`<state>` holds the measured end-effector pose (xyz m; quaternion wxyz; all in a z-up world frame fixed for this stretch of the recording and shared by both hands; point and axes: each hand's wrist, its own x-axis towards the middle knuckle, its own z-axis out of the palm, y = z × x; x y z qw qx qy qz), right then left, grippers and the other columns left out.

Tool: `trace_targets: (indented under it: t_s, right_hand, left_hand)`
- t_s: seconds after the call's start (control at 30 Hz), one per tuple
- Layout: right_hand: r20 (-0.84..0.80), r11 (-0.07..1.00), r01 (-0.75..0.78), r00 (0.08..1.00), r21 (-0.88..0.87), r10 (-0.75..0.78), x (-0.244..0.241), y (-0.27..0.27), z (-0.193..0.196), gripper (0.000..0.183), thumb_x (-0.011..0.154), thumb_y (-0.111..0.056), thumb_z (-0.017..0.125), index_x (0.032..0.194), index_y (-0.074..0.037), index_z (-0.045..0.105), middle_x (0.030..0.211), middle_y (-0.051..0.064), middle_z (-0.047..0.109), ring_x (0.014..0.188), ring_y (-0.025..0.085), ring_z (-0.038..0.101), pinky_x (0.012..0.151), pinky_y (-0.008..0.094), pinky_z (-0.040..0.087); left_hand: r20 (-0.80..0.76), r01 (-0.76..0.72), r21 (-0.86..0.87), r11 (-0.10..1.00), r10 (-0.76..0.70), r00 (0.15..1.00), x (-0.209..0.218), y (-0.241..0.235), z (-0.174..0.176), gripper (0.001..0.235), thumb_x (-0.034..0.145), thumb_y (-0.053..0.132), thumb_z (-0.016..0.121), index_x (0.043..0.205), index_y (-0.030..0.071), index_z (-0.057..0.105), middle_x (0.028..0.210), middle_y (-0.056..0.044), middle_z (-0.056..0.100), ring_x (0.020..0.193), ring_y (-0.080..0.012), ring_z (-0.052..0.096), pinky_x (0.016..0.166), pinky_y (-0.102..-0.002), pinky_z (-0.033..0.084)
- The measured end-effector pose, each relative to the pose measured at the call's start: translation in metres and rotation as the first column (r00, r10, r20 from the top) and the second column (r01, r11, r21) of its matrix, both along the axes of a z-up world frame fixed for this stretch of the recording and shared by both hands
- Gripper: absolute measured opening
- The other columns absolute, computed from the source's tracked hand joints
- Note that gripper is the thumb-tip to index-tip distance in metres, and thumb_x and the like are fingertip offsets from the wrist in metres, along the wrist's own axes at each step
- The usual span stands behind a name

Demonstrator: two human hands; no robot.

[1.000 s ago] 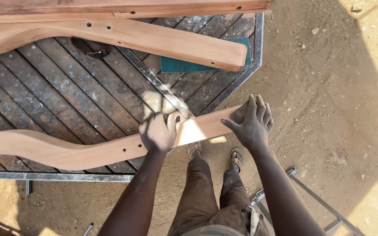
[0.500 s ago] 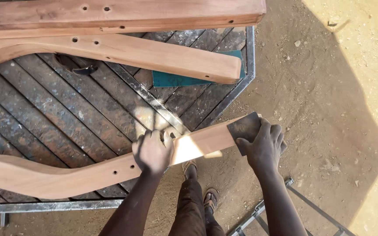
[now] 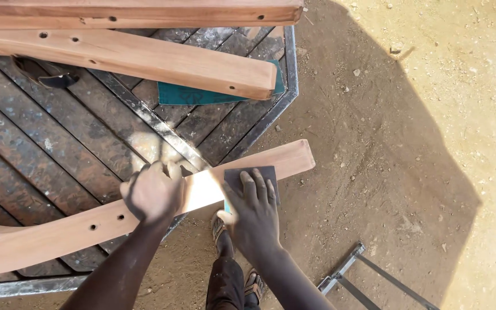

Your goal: Sanding wooden furniture components with sandpaper to smooth the surface.

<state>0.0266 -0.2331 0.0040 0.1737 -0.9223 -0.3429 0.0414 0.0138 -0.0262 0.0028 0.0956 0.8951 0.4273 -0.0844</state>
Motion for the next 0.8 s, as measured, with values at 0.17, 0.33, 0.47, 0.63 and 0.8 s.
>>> trace_targets:
  t_s: [0.17, 0.33, 0.47, 0.63, 0.8]
  right_hand:
    - [-0.043, 0.997, -0.048, 0.998, 0.060, 0.051, 0.008, -0.002, -0.013, 0.086, 0.081, -0.059, 0.063, 0.152, -0.014, 0.043, 0.160, 0.013, 0.036, 0.150, 0.036, 0.027, 0.119, 0.059, 0.017]
    - [0.182, 0.999, 0.030, 0.983, 0.039, -0.036, 0.017, -0.012, -0.026, 0.074, 0.074, -0.025, 0.075, 0.144, -0.016, 0.053, 0.153, 0.007, 0.045, 0.139, 0.028, 0.044, 0.099, 0.046, 0.035]
    - [0.233, 0.991, 0.022, 0.971, 0.135, -0.054, 0.010, 0.004, -0.009, 0.058, 0.075, -0.021, 0.068, 0.131, -0.010, 0.059, 0.148, 0.010, 0.052, 0.140, 0.031, 0.046, 0.111, 0.052, 0.029]
    - [0.210, 0.990, 0.090, 0.971, 0.107, -0.111, 0.013, 0.013, -0.009, 0.067, 0.064, -0.016, 0.064, 0.130, -0.010, 0.055, 0.141, 0.010, 0.052, 0.134, 0.028, 0.050, 0.106, 0.048, 0.032]
    - [0.148, 0.984, 0.148, 0.976, 0.100, -0.162, 0.026, 0.015, -0.004, 0.048, 0.076, -0.017, 0.063, 0.123, -0.019, 0.068, 0.123, 0.002, 0.060, 0.118, 0.026, 0.059, 0.086, 0.042, 0.042]
  left_hand:
    - [0.040, 0.022, 0.050, 0.999, -0.024, 0.999, -0.006, 0.005, -0.014, 0.053, 0.103, 0.046, 0.036, 0.083, 0.020, 0.077, 0.085, -0.008, 0.075, 0.089, -0.0305, 0.073, 0.083, -0.043, 0.046]
    - [0.073, 0.041, -0.017, 0.999, -0.039, 0.997, -0.012, 0.002, -0.012, 0.052, 0.107, 0.052, 0.039, 0.082, 0.020, 0.071, 0.093, -0.009, 0.074, 0.102, -0.0340, 0.071, 0.093, -0.042, 0.051]
    - [0.061, 0.030, 0.000, 1.000, -0.030, 0.998, -0.014, 0.009, -0.023, 0.052, 0.107, 0.053, 0.040, 0.083, 0.018, 0.070, 0.094, -0.009, 0.073, 0.102, -0.0312, 0.071, 0.091, -0.041, 0.052]
    - [0.083, 0.040, 0.022, 0.999, -0.041, 0.996, -0.014, 0.008, -0.034, 0.051, 0.107, 0.054, 0.039, 0.082, 0.020, 0.069, 0.092, -0.006, 0.072, 0.100, -0.0298, 0.070, 0.091, -0.041, 0.050]
    - [0.042, 0.069, 0.053, 0.996, -0.071, 0.997, -0.015, 0.012, -0.041, 0.050, 0.108, 0.054, 0.037, 0.085, 0.021, 0.067, 0.094, -0.004, 0.070, 0.101, -0.0263, 0.069, 0.092, -0.039, 0.045]
